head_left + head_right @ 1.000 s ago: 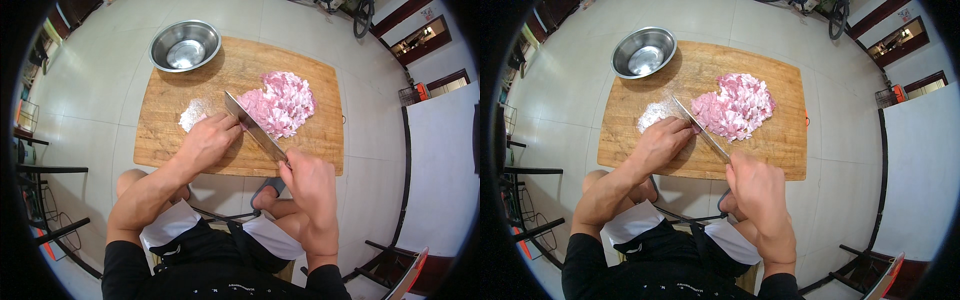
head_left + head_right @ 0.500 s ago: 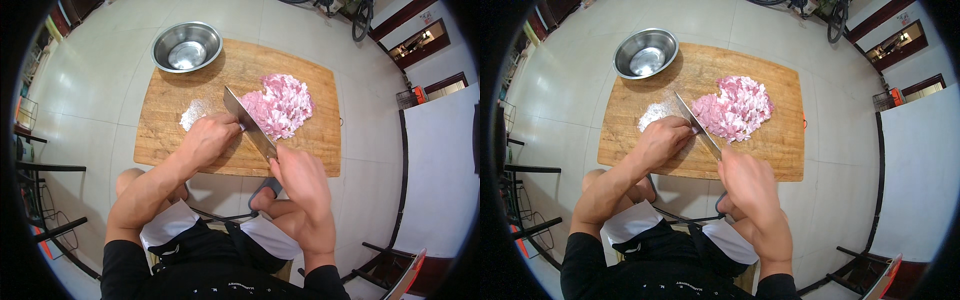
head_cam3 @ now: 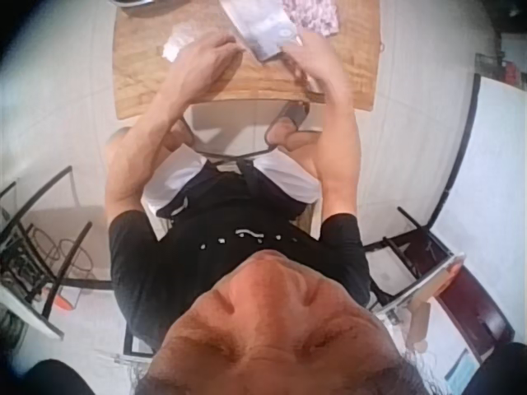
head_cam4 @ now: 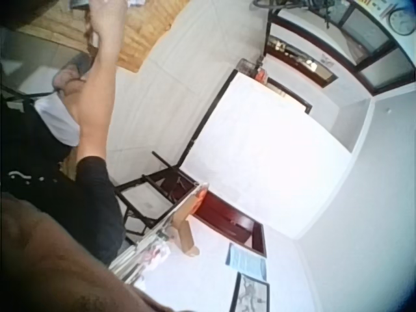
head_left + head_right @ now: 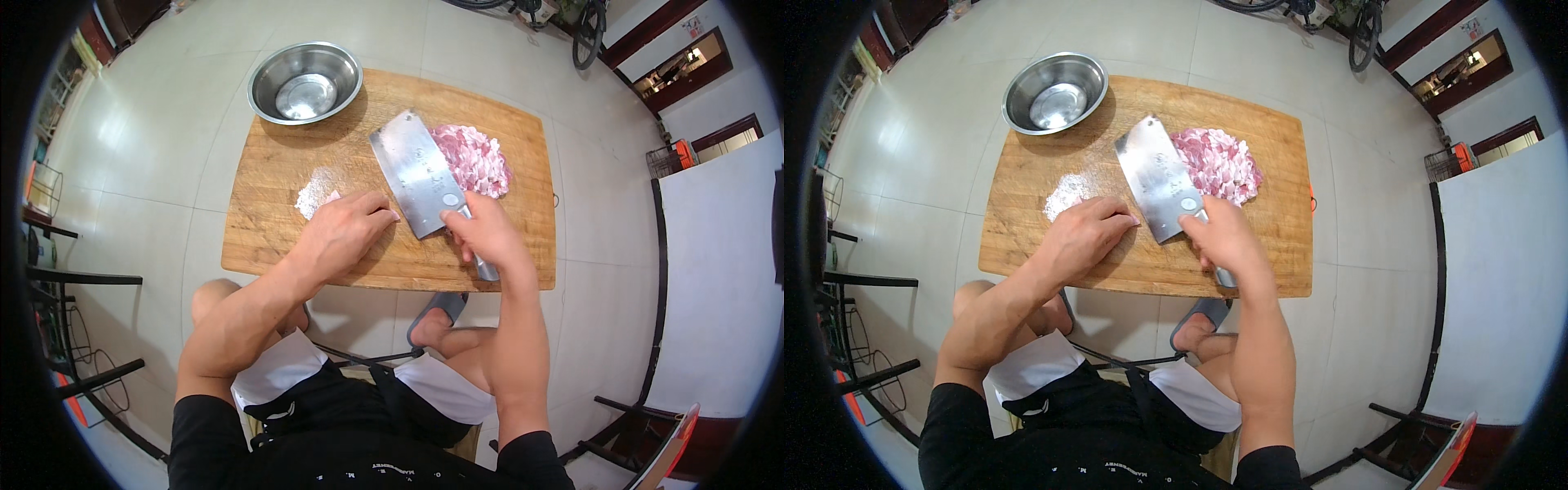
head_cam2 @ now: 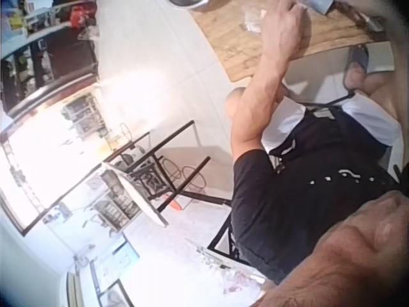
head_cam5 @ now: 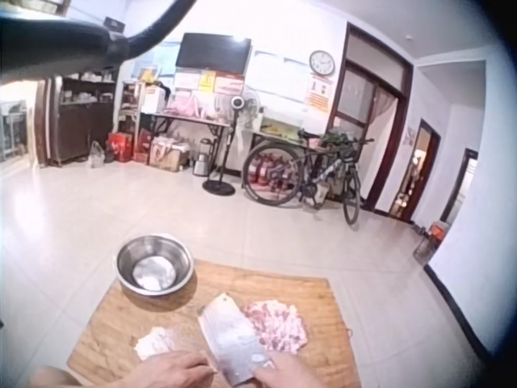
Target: The person is sitting on the floor and using a cleaver to chop a piece of raw meat into small pieces on a wooden cutting board. The chopped meat accumulates on the board throughout the clip.
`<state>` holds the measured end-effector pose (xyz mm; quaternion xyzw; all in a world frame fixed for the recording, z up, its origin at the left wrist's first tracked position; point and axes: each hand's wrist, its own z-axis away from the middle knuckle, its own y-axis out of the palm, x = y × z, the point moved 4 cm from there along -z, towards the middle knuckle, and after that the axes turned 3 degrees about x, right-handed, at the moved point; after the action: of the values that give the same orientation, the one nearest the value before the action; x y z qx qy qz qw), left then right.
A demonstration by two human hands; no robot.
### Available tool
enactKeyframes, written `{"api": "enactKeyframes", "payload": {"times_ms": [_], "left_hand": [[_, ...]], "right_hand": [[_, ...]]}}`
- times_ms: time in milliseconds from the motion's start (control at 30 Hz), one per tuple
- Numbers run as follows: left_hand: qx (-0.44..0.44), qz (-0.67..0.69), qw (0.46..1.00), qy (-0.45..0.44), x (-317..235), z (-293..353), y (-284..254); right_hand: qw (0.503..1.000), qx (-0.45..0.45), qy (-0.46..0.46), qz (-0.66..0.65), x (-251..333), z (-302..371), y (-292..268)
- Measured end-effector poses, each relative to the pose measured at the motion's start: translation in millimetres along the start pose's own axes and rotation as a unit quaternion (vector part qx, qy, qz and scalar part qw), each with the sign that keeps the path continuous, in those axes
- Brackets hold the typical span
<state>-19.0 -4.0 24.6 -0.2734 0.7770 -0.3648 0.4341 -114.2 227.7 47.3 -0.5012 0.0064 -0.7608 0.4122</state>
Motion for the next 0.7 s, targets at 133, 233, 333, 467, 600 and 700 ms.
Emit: {"api": "enactKeyframes", "payload": {"times_ms": [133,233,333,467,600,700], "left_hand": [[0.005,-0.004,1.0,-0.017,1.2,2.7,-0.5],[0.01,-0.009,1.0,-0.009,1.5,3.4,-0.5],[0.011,-0.024,1.0,-0.007,1.7,4.6,0.6],[0.014,-0.052,0.999,-0.001,1.8,4.6,5.1],[0.018,-0.072,0.997,0.006,2.0,4.7,8.1],[0.015,-0.077,0.997,0.009,1.3,5.2,5.8]], "right_hand": [[0.999,0.023,0.015,-0.028,-8.3,11.4,-22.5],[0.999,-0.015,0.024,-0.021,-11.5,26.8,-35.8],[0.99,-0.101,-0.024,0.095,-2.9,49.4,-34.3],[0.941,-0.192,-0.083,0.265,25.5,87.0,-7.7],[0.913,-0.184,-0.138,0.338,33.6,105.6,17.3],[0.909,-0.153,-0.145,0.36,38.7,113.1,27.0]]}}
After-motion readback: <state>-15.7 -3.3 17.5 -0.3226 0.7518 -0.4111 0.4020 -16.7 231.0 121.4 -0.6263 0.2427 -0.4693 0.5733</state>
